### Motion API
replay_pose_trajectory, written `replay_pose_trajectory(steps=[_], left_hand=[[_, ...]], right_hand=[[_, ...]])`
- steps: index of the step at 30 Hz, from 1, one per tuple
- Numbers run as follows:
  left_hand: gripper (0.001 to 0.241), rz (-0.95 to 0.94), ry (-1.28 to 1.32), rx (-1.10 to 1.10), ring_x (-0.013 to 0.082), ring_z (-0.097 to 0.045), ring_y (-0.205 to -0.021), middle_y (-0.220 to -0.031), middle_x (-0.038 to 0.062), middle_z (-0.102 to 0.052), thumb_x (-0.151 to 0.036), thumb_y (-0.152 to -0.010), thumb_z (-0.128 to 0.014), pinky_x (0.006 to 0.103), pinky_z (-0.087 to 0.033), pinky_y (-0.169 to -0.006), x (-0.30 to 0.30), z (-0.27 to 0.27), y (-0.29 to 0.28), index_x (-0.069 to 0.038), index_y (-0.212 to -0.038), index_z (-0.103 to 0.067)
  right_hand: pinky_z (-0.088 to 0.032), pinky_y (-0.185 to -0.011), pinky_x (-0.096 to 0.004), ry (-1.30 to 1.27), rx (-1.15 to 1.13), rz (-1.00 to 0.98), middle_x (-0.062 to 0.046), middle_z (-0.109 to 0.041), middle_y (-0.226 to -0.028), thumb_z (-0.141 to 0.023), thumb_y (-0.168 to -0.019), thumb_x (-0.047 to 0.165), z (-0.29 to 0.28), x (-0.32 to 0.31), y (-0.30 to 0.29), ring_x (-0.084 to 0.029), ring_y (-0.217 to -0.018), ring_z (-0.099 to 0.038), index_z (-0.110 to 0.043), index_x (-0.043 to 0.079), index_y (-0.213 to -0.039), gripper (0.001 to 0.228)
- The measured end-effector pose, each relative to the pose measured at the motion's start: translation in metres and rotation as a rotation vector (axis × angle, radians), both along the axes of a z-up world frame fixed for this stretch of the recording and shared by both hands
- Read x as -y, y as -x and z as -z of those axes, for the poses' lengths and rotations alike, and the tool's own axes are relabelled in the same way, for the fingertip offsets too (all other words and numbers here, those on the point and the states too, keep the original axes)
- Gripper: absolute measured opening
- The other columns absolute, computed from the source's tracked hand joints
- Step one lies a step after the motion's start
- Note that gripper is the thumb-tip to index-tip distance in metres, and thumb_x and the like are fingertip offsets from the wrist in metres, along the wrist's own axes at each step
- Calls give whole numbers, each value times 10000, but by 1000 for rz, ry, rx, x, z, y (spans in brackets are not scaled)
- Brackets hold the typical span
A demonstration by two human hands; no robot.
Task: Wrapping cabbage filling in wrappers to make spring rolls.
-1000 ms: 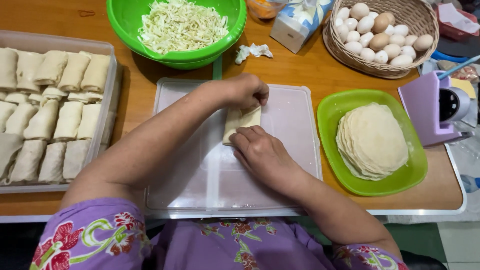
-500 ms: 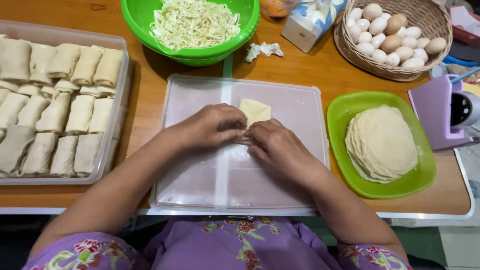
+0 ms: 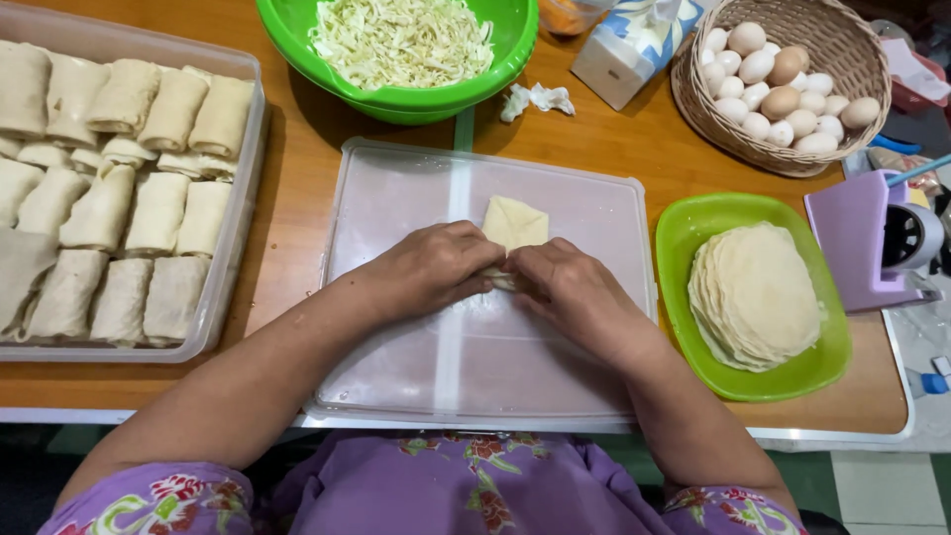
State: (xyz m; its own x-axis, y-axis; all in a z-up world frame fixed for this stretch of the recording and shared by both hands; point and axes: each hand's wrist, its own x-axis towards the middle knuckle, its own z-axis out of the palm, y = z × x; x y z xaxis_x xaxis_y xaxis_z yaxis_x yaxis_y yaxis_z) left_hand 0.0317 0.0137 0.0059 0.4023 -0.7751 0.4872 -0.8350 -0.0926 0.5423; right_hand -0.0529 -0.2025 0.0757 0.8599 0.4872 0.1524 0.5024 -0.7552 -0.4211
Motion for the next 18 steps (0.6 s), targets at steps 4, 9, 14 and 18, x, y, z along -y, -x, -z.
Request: replay_pose_trajectory(steps=[4,9,14,18], left_hand=[[318,-68,-19,-20,359,-673,-947,-973,146,-692,-224,-892,-763,451,-556,-795,3,-2,0,-67,-1140,-639],[328,-136,31,-121,371,-689,-905,-967,158,-694,-234,-937,-736,454,-555,-773,12,7,-4,-78,-1209,-640],[273,-163,160,-92,371,-699,-919,-1020,168,-709,-175,-989,-689,438,-558,-793,21,14,-10,-56,-1231,-646],[217,-195,178,-120,369,-694,-893,-997,175,-699,-125,-983,-674,428,-557,-784,27,15,-12,-32,-1179,-686]], right_hand=[[-533,-772,-480,31,110,8,-178,-687,-928,-740,-839,84,10,4,-2,-388,-893,-660,-627,28,-1072,265],[-557,-729,-442,-68,29,94,-187,-707,-907,-693,-867,83,17,12,-15,-356,-807,-695,-647,19,-1131,275],[-578,-746,-372,-212,-110,205,-172,-739,-991,-666,-888,109,38,26,-28,-290,-801,-736,-671,29,-1229,350],[-555,-820,-354,-248,-58,205,-163,-723,-1064,-649,-953,107,44,29,-33,-271,-911,-702,-699,28,-1232,294]])
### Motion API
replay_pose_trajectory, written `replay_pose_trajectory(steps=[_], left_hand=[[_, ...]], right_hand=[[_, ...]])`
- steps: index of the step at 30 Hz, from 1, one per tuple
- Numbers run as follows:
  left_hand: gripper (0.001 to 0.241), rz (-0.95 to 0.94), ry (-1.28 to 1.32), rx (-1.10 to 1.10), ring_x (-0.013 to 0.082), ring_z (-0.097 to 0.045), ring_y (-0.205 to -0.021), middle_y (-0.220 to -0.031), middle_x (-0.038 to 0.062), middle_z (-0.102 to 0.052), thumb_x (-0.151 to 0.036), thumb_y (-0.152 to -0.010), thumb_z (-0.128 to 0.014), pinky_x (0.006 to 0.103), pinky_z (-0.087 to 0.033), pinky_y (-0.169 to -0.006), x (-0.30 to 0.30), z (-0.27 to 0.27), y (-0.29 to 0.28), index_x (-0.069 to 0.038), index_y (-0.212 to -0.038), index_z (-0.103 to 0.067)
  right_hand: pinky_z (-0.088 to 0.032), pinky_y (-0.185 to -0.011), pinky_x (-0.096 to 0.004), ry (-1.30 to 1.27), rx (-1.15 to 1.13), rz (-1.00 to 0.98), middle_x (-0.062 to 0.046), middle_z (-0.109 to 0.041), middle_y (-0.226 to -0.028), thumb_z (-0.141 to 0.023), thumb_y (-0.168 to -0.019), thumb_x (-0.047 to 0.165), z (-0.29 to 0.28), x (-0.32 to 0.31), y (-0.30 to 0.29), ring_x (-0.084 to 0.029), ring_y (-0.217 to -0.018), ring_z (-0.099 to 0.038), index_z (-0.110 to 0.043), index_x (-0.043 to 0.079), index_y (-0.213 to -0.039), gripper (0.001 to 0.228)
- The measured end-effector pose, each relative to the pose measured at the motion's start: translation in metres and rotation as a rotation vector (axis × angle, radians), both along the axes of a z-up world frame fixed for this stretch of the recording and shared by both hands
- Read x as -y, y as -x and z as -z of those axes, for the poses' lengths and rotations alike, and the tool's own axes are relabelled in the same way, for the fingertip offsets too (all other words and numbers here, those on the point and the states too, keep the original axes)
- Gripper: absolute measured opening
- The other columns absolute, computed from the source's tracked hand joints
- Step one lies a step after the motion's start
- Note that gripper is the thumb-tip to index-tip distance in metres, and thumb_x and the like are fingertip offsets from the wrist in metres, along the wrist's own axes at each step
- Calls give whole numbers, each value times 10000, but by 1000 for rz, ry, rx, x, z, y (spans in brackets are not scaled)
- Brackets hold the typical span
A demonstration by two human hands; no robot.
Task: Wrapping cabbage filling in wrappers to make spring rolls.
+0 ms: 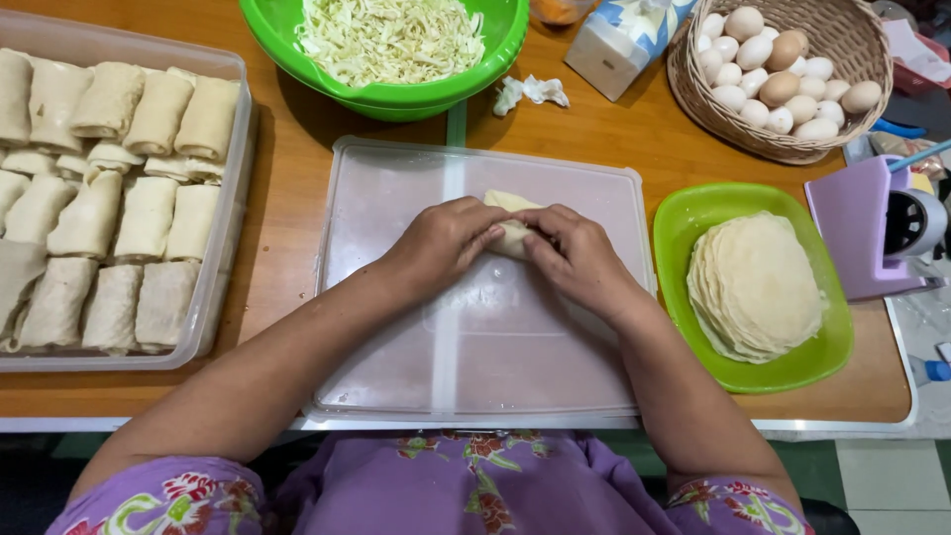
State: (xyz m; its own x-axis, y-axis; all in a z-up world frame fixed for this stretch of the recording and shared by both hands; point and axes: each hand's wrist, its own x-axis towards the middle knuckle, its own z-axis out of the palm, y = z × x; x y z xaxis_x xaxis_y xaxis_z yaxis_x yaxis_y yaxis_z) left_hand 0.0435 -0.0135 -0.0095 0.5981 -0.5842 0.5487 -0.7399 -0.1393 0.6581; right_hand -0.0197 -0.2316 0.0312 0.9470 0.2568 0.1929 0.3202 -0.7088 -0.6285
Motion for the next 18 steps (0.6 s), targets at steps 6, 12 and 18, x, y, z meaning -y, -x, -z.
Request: replay_pose_trajectory(steps=[6,12,18], left_hand=[[206,-38,-29,-43,353,-686,-903,-1013,179,-671,-98,-977,-664,416,-555,-801,6,12,-7,-16,-1160,-711],[218,-112,-130,-41,362,-666,-895,-1011,199,-650,-113,-964,-688,430,-545,-806,12,14,-16,-18,-1157,-719],[315,-143,-88,254,373,-660,-995,-1089,202,-657,-88,-937,-690,436,-554,-871,-5,-18,-2,37,-1225,-674]], right_hand=[[-556,-798,-323,-124,-76,127,-116,-720,-1024,-656,-950,118,5,-2,-5,-216,-863,-684,-696,53,-1261,320],[-569,-821,-350,-67,76,156,-126,-719,-1058,-694,-945,93,5,-6,-1,-250,-924,-709,-742,54,-1131,196],[-559,-887,-405,107,436,94,-138,-716,-1076,-731,-894,15,-26,-8,15,-326,-1007,-688,-751,34,-1085,193]])
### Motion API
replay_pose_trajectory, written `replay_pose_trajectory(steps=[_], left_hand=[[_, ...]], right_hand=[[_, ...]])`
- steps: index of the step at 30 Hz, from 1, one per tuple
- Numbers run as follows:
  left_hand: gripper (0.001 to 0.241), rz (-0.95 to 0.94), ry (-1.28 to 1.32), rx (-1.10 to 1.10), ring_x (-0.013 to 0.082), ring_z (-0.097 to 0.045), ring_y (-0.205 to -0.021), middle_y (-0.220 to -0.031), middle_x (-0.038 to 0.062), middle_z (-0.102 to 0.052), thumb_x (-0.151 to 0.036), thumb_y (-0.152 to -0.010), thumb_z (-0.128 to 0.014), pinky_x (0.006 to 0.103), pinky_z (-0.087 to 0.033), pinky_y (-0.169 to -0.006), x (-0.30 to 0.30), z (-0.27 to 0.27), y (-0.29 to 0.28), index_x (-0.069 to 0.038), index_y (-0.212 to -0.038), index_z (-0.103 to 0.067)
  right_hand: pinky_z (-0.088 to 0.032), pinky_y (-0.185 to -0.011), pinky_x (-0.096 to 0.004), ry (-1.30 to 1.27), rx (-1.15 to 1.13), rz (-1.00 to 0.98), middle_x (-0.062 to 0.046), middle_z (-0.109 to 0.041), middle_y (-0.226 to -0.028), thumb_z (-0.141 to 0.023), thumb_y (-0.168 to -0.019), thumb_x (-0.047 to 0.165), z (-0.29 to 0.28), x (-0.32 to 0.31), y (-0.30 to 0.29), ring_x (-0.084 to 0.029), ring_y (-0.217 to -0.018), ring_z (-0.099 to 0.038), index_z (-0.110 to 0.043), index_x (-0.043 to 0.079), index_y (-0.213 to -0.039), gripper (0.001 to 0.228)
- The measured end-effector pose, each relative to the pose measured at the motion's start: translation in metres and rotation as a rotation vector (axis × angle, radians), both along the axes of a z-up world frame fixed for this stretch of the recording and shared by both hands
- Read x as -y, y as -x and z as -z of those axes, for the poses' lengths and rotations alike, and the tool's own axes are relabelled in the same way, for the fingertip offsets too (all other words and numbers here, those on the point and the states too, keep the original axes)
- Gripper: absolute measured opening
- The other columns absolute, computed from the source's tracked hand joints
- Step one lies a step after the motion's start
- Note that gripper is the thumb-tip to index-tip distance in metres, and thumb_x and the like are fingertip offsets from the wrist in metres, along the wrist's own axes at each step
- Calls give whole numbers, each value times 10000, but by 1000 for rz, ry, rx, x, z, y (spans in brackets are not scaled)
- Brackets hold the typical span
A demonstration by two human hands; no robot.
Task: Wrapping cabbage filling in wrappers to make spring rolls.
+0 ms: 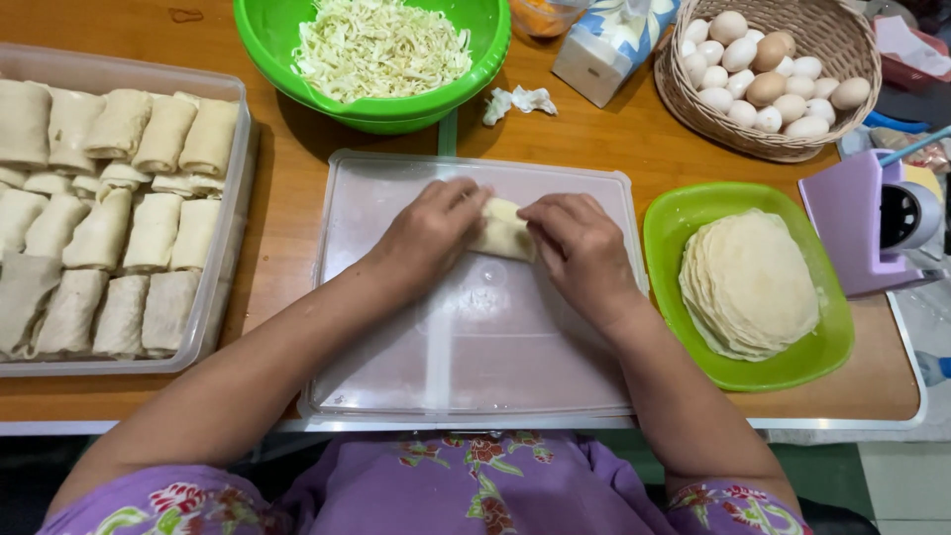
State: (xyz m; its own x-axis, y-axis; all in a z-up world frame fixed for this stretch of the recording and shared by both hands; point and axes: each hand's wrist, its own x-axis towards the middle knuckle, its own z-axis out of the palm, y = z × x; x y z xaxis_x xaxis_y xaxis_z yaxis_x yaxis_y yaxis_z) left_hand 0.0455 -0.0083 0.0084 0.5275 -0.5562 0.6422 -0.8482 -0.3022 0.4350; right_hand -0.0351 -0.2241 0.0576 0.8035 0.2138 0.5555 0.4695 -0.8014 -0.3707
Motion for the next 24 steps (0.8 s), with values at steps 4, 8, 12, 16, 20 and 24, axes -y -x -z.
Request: replay_pose_trajectory(steps=[4,8,12,16,20,24], left_hand=[[323,137,-124,276,333,-687,-1086,-1144,146,-700,-94,-882,-734,398,-584,-914,-6,3,5,15,-1182,-685],[308,139,-146,298,337,-686,-1132,-1185,155,-707,-118,-884,-755,389,-584,-935,-3,18,2,4,-1156,-680],[345,156,-129,135,366,-683,-1106,-1148,186,-709,-137,-853,-773,417,-573,-930,-2,5,4,19,-1144,-674],[307,162,-125,-31,369,-696,-1078,-1100,185,-720,-107,-860,-766,427,-567,-931,3,0,5,12,-1129,-679],[285,132,-124,39,369,-702,-1083,-1111,194,-720,-50,-872,-723,417,-575,-930,9,24,-6,22,-1144,-679],[320,93,-132,206,362,-712,-1066,-1125,201,-720,-15,-843,-683,406,-588,-909,11,31,-10,45,-1158,-677]], right_hand=[[-571,-878,-405,86,-23,-121,-121,-736,-1073,-762,-858,42,-2,-6,9,-314,-995,-695,-747,41,-1066,209],[-569,-851,-423,164,-22,-119,-133,-734,-1063,-775,-859,56,5,-13,8,-338,-973,-689,-728,25,-1054,203],[-562,-839,-450,172,-74,-97,-149,-734,-1046,-770,-814,84,8,-14,4,-366,-973,-686,-708,14,-1062,266],[-565,-830,-461,162,-144,-25,-157,-734,-1007,-737,-899,92,17,-8,-1,-374,-952,-692,-718,36,-1068,179],[-566,-823,-468,170,-96,-21,-177,-730,-998,-715,-911,88,14,-9,-1,-382,-947,-696,-715,29,-1082,181],[-565,-802,-476,148,-63,-60,-179,-743,-987,-733,-857,94,17,-8,-2,-388,-925,-700,-704,9,-1059,221]])
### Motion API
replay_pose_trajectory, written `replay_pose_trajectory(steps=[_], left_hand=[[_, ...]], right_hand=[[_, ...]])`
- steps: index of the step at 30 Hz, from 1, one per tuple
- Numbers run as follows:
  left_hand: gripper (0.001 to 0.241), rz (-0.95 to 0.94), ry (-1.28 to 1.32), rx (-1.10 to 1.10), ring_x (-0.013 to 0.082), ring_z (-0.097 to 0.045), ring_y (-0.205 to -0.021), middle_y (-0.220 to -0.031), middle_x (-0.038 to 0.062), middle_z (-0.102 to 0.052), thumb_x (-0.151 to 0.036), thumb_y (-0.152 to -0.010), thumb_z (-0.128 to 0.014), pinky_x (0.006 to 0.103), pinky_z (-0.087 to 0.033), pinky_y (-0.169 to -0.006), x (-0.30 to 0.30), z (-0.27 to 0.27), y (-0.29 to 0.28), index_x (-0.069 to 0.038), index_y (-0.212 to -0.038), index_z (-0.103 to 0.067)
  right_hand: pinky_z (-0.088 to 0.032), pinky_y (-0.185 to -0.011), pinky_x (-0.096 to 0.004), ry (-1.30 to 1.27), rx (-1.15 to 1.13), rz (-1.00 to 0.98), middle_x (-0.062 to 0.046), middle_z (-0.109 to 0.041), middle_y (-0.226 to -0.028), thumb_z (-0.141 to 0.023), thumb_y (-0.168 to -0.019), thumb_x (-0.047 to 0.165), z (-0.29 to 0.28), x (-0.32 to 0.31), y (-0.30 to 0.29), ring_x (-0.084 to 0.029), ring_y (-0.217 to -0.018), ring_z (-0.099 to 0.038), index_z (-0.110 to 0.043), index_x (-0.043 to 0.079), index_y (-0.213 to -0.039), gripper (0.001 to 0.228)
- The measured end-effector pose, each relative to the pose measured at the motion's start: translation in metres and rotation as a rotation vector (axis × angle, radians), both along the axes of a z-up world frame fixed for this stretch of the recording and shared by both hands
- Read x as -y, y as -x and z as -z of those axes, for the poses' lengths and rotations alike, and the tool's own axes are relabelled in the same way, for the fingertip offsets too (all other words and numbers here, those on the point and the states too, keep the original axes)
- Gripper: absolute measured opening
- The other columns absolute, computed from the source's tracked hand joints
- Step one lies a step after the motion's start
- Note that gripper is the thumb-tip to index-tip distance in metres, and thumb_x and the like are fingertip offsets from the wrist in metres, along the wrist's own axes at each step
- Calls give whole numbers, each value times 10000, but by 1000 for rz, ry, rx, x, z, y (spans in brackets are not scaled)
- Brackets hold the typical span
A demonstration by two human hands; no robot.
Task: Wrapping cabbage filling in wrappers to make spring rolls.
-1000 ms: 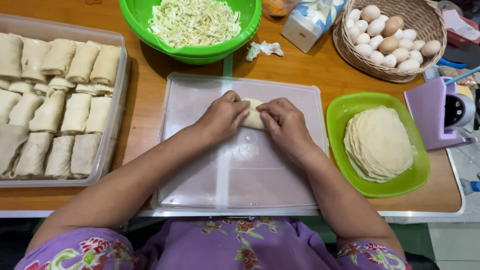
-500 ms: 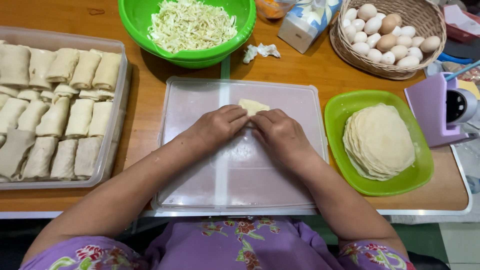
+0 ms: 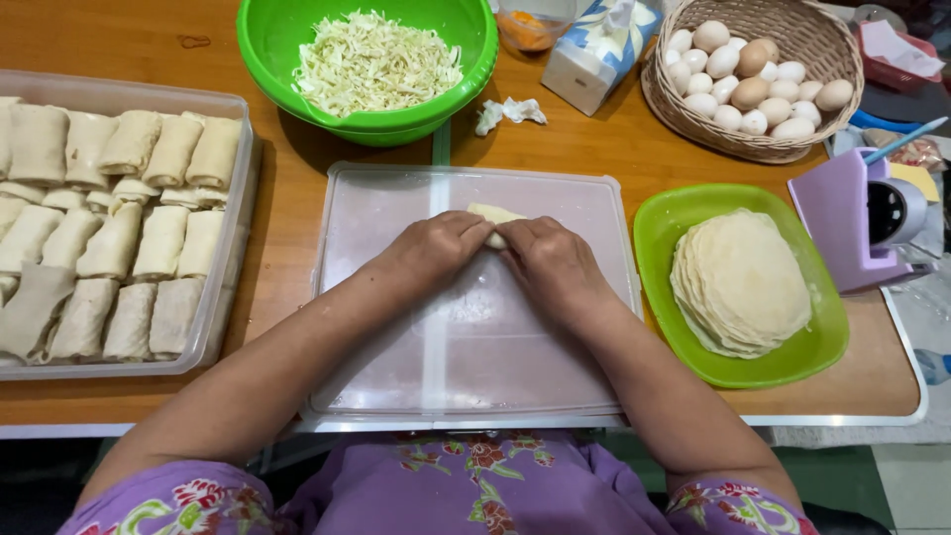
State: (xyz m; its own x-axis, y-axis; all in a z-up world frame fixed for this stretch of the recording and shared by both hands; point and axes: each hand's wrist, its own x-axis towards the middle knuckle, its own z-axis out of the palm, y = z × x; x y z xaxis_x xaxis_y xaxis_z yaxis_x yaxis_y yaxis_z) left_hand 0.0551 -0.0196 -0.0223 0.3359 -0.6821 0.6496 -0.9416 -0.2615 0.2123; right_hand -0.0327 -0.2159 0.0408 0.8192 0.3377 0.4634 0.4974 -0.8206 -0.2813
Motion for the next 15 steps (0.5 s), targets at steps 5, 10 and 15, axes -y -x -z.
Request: replay_pose_trajectory(steps=[5,10,15], left_hand=[[310,-11,41,67,350,-722,-1053,-1129,185,-720,-27,-851,-692,404,-597,-903,-5,-16,10,32,-1155,-684],[277,14,26,15,348,-731,-1010,-1102,192,-729,-40,-871,-709,398,-598,-836,-16,-20,31,44,-1133,-677],[214,-12,71,-220,354,-723,-944,-1039,176,-735,-120,-927,-731,425,-582,-815,-16,-22,34,-17,-1110,-689]], right_hand=[[-583,-795,-449,-16,43,44,-167,-742,-966,-731,-899,75,-5,0,3,-362,-907,-720,-718,39,-1064,169],[-571,-774,-464,-7,-4,-36,-175,-748,-947,-744,-876,95,-11,0,12,-377,-883,-715,-718,31,-1039,177],[-579,-776,-448,-53,-188,-43,-193,-747,-972,-758,-868,129,-9,5,6,-381,-886,-721,-727,54,-1065,213]])
